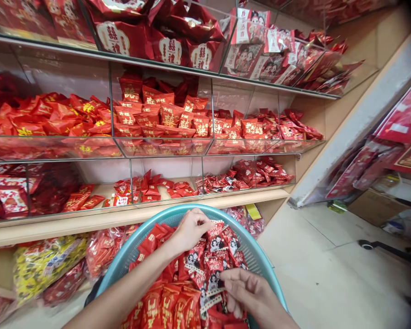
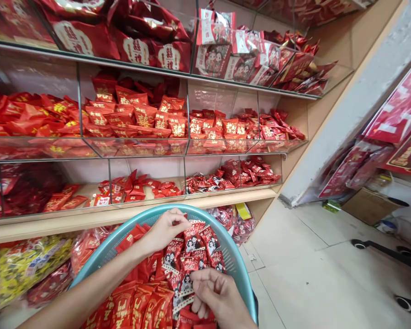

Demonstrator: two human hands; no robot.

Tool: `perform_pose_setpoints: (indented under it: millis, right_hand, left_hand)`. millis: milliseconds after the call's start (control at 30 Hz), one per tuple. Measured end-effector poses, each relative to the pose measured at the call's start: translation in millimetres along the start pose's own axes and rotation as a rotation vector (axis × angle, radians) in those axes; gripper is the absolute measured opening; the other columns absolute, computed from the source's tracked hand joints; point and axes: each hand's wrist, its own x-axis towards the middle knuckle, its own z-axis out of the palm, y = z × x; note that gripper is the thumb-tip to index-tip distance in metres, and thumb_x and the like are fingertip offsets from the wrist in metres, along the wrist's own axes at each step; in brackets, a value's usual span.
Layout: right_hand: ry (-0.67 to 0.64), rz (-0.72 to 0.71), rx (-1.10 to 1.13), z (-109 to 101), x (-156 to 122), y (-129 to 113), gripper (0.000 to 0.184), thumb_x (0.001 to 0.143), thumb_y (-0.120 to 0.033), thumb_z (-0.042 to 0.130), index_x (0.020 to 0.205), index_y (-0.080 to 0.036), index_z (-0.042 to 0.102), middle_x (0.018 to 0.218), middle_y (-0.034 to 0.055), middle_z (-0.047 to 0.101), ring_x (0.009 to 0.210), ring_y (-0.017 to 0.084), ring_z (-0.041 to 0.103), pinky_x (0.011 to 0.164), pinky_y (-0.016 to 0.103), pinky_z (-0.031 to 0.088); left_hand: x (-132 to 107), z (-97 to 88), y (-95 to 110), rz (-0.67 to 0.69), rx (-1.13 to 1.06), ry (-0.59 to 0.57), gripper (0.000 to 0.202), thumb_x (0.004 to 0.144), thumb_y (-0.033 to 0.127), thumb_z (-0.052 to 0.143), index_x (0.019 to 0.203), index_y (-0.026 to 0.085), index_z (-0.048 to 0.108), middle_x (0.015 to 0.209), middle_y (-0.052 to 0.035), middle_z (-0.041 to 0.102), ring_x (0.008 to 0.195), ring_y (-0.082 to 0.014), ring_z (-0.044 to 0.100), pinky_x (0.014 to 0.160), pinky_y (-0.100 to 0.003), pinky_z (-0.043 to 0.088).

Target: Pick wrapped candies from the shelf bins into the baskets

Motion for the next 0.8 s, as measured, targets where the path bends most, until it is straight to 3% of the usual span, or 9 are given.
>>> perform_pose_setpoints:
  millis: [233, 367, 467, 667, 733, 800]
  right_hand:
    - [0.056, -0.037, 0.004, -11.4, 4.5, -5.4, 0.047, 0.064, -0.058, 0.062, 0.087, -0.017, 0.063, 0.054, 0.0006, 0.059, 0.043, 0.009, 0.049, 0.045, 0.022, 0.041]
    - [0.123, -0.095, -0.033, -14.8, 9.3, -28.5, 0.044, 0.068, -0.053, 0.061, 0.089, -0.015, 0.061, 0.057, 0.0014, 0.060, 0.048, 0.010, 0.050, 0.050, 0.023, 0.041]
    - [0.181, -0.227, -0.148, -25.9, 25.3, -54.4, 0.042, 0.072, -0.050, 0.057, 0.091, -0.013, 0.060, 0.060, 0.0025, 0.060, 0.052, 0.011, 0.051, 0.052, 0.025, 0.041]
    - [0.393, -0.670, -0.775, -69.9, 108.5, -109.9, 0.025, 0.080, -0.035, 0.051, 0.092, -0.016, 0.059, 0.080, 0.0054, 0.063, 0.071, 0.016, 0.055, 0.068, 0.029, 0.043]
    - [0.413, -0.706, -1.066, -78.7, 140.2, -124.4, 0.016, 0.079, -0.026, 0.052, 0.088, -0.017, 0.061, 0.084, 0.0057, 0.061, 0.079, 0.017, 0.054, 0.073, 0.028, 0.041]
    - [0.393, -0.638, -1.320, -80.5, 166.7, -134.2, 0.013, 0.077, -0.020, 0.054, 0.088, -0.017, 0.061, 0.090, 0.0063, 0.059, 0.089, 0.018, 0.052, 0.077, 0.027, 0.038]
  left_hand:
    - [3.8, 11.9, -6.6, 0.039, 0.200, -0.034, 0.026, 0.077, 0.034, 0.051, 0.061, 0.020, 0.066, 0.074, -0.0006, 0.053, 0.076, -0.0137, 0.045, 0.075, -0.028, 0.034]
    - [1.1, 15.4, -7.4, 0.026, 0.222, -0.023, 0.026, 0.077, 0.036, 0.051, 0.064, 0.021, 0.067, 0.074, -0.0008, 0.053, 0.076, -0.0142, 0.046, 0.074, -0.028, 0.034]
    - [-0.2, 15.4, -8.7, 0.030, 0.183, 0.007, 0.022, 0.076, 0.038, 0.053, 0.075, 0.023, 0.069, 0.077, -0.0014, 0.054, 0.079, -0.0152, 0.047, 0.073, -0.028, 0.036]
    - [-18.3, -10.1, 6.5, 0.071, 0.081, 0.115, 0.021, 0.076, 0.038, 0.055, 0.086, 0.025, 0.068, 0.089, -0.0026, 0.056, 0.089, -0.0165, 0.050, 0.082, -0.031, 0.037]
    - [-33.1, -25.4, 11.6, 0.071, 0.047, 0.176, 0.020, 0.077, 0.036, 0.054, 0.088, 0.025, 0.067, 0.093, -0.0027, 0.056, 0.092, -0.0163, 0.050, 0.085, -0.031, 0.037]
    - [-50.4, -41.7, 11.7, 0.043, 0.040, 0.223, 0.020, 0.078, 0.035, 0.052, 0.089, 0.025, 0.066, 0.095, -0.0024, 0.056, 0.094, -0.0160, 0.050, 0.086, -0.031, 0.037]
